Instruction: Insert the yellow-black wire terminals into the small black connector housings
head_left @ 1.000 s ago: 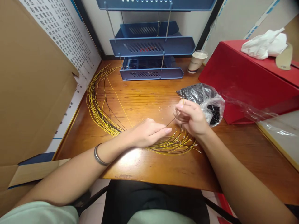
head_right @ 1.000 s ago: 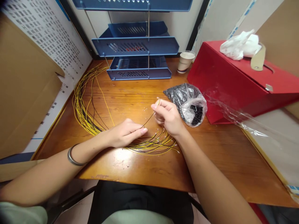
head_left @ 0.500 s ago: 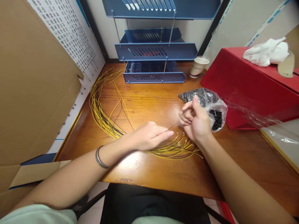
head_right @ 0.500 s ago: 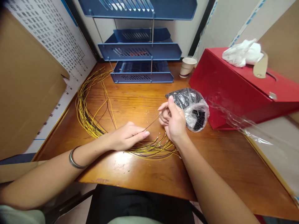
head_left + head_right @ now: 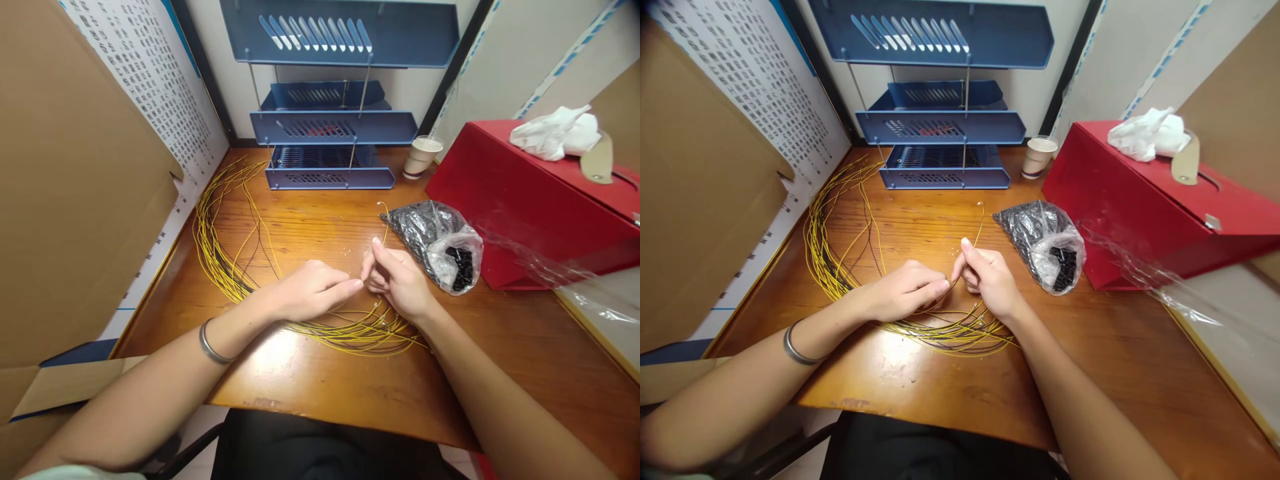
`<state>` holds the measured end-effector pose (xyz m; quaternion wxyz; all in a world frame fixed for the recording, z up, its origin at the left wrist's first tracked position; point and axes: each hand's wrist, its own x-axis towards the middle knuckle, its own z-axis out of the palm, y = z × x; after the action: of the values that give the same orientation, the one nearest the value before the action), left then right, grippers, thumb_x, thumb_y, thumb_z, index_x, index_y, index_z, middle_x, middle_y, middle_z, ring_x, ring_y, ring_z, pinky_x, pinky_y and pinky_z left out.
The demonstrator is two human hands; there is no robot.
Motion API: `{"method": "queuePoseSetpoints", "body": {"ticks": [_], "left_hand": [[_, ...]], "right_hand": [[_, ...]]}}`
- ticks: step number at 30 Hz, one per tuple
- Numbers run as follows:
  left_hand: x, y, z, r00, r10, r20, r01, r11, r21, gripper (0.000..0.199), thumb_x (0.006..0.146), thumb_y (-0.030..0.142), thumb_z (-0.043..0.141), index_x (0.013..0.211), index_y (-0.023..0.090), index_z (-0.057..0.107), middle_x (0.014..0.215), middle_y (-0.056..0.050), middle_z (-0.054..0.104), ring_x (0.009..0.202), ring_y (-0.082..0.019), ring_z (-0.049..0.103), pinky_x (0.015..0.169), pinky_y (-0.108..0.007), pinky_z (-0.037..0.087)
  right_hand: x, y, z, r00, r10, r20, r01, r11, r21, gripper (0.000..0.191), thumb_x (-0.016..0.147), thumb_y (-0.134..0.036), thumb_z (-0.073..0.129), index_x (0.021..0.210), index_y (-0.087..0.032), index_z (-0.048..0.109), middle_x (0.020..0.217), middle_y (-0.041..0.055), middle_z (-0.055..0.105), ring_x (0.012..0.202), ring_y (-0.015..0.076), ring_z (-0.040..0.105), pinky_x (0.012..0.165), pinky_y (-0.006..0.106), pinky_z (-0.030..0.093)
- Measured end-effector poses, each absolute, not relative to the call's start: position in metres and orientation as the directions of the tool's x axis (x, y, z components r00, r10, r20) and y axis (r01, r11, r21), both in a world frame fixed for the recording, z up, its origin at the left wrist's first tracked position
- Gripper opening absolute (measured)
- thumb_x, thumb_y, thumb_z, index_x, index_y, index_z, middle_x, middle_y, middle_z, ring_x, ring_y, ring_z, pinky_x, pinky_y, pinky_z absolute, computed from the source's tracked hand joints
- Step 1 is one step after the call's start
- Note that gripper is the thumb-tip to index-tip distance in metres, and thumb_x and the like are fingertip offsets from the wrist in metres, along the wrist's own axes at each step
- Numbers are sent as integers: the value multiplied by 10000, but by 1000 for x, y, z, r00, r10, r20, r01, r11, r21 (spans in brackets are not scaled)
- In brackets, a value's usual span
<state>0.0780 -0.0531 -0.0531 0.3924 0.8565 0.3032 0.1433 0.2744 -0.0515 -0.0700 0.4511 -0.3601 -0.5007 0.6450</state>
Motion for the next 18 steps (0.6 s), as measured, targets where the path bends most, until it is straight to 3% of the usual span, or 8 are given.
{"method": "queuePoseSetpoints", "body": {"ticks": [5,8,12,15,18], "left_hand": [[64,-33,-52,696,716,-55,539,-470,700,624,1050,592,313,717,163,619,678,-20,641,642,-124,560,698,-254,431],[50,-15,-53,413,909,-66,816,-337,470,605,1025,624,334,816,173,680,813,-69,730,755,-191,648,774,-310,461],[29,2,-50,118,988,-100,988,-107,107,618,1010,595,302,994,165,745,1088,-191,778,1031,-362,724,868,-428,523],[14,7,-44,-51,986,-160,998,46,-33,673,1002,551,270,1167,115,756,1221,-259,744,1147,-423,709,952,-495,530],[4,8,-37,-182,966,-181,982,168,-89,724,992,547,262,1257,68,737,1293,-294,708,1205,-454,683,985,-525,525]], "right_hand": [[275,-51,-69,-269,963,-11,-196,-66,-978,643,794,-749,704,525,-172,609,429,-14,477,350,62,360,376,236,203],[275,-51,-68,-286,958,-11,-212,-74,-974,641,812,-736,691,502,-188,572,424,-6,494,345,73,396,373,240,231],[276,-52,-68,-345,939,11,-248,-80,-965,636,871,-678,660,476,-199,522,406,-23,447,348,78,382,397,263,234],[278,-54,-68,-391,920,23,-282,-96,-955,632,906,-634,638,466,-199,509,401,-34,408,352,79,359,424,281,223],[278,-55,-68,-462,887,29,-273,-111,-955,633,940,-608,600,468,-196,514,396,-33,403,364,80,354,461,293,237]]}}
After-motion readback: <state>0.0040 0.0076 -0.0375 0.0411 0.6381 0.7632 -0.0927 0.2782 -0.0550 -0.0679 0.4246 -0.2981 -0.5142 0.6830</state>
